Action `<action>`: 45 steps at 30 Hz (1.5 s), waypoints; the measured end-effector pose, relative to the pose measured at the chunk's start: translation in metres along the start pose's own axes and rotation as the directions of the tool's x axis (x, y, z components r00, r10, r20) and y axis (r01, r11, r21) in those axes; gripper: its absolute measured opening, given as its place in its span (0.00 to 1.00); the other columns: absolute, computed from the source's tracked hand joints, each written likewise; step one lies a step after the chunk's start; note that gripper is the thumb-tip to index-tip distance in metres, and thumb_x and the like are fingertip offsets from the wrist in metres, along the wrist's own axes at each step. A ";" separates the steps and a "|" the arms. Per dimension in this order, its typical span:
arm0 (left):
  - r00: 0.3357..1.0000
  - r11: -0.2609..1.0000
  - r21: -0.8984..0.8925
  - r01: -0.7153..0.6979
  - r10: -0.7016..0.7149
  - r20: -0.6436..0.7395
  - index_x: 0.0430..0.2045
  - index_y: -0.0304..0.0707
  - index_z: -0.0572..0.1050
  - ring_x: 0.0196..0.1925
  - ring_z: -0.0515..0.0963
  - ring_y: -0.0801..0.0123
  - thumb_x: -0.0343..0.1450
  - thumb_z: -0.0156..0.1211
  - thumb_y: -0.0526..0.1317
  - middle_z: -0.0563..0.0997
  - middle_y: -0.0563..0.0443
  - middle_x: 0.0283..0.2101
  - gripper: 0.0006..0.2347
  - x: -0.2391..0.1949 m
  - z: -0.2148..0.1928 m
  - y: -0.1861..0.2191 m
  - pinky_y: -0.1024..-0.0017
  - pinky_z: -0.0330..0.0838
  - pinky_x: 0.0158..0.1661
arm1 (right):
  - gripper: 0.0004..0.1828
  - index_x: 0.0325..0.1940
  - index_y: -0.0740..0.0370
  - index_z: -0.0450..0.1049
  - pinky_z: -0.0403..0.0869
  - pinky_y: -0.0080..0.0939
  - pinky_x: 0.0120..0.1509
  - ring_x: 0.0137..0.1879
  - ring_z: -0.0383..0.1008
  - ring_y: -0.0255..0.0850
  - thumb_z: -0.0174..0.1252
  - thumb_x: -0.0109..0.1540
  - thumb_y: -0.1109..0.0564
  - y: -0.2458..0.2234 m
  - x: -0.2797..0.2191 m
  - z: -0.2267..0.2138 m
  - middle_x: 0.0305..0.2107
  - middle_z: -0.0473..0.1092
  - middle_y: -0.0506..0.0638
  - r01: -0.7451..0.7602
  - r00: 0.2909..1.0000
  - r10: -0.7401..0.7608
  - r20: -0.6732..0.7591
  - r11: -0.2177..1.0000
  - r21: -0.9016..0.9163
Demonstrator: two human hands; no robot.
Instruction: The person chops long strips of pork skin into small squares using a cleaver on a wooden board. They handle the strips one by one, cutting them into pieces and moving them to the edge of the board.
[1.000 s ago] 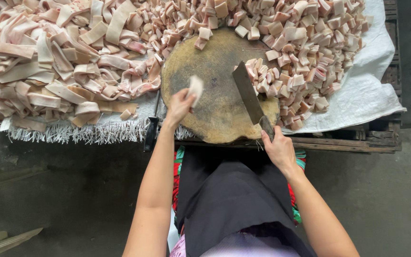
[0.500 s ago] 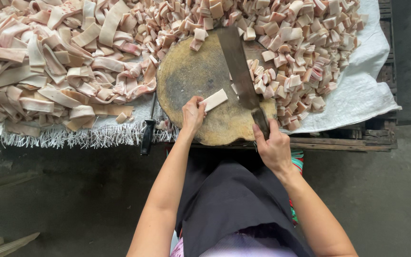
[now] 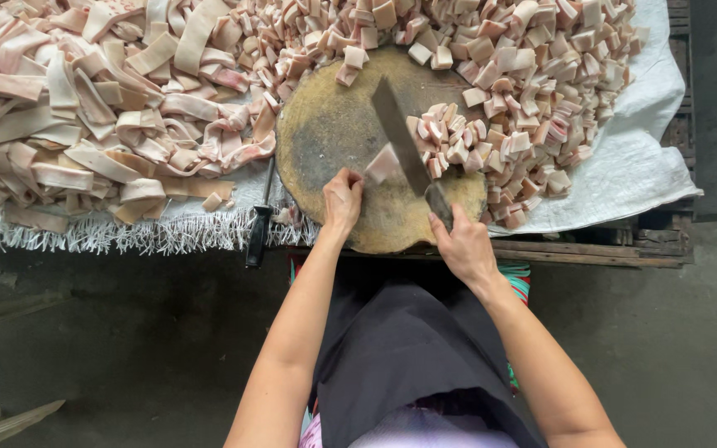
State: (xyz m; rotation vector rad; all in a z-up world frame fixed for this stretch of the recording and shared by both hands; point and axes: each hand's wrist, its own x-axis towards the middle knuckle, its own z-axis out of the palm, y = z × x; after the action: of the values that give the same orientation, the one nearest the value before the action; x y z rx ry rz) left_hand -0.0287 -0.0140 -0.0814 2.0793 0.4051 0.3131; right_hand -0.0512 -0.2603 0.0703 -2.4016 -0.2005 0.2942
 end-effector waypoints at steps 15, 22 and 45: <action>0.997 0.943 0.332 0.013 -0.039 0.071 0.42 0.35 0.71 0.45 0.77 0.48 0.65 0.68 0.45 0.75 0.36 0.44 0.18 0.035 0.042 0.061 0.56 0.72 0.44 | 0.17 0.49 0.65 0.72 0.70 0.39 0.23 0.18 0.71 0.35 0.57 0.68 0.48 -0.026 -0.032 -0.050 0.16 0.71 0.48 -0.033 0.985 0.086 -0.153 0.946 0.323; 0.989 0.997 -0.018 0.076 -0.073 0.131 0.42 0.33 0.70 0.41 0.84 0.53 0.73 0.60 0.38 0.82 0.37 0.39 0.09 0.038 0.053 0.013 0.60 0.76 0.43 | 0.20 0.51 0.65 0.73 0.71 0.42 0.25 0.17 0.73 0.40 0.56 0.67 0.45 0.014 -0.040 -0.039 0.13 0.71 0.53 -0.198 0.977 0.210 -0.050 0.965 0.174; 0.994 0.998 -0.029 0.050 -0.047 0.098 0.37 0.30 0.79 0.38 0.84 0.55 0.69 0.60 0.34 0.82 0.37 0.35 0.07 0.013 -0.009 0.004 0.64 0.76 0.42 | 0.20 0.49 0.64 0.71 0.73 0.62 0.34 0.32 0.77 0.66 0.56 0.67 0.44 -0.001 -0.001 0.000 0.22 0.73 0.69 0.026 0.998 -0.024 -0.059 0.999 0.036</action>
State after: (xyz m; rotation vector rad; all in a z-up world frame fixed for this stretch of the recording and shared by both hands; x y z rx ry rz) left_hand -0.0194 -0.0039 -0.0729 2.0412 0.3893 0.1876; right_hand -0.0527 -0.2595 0.0708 -2.3666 -0.1961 0.2134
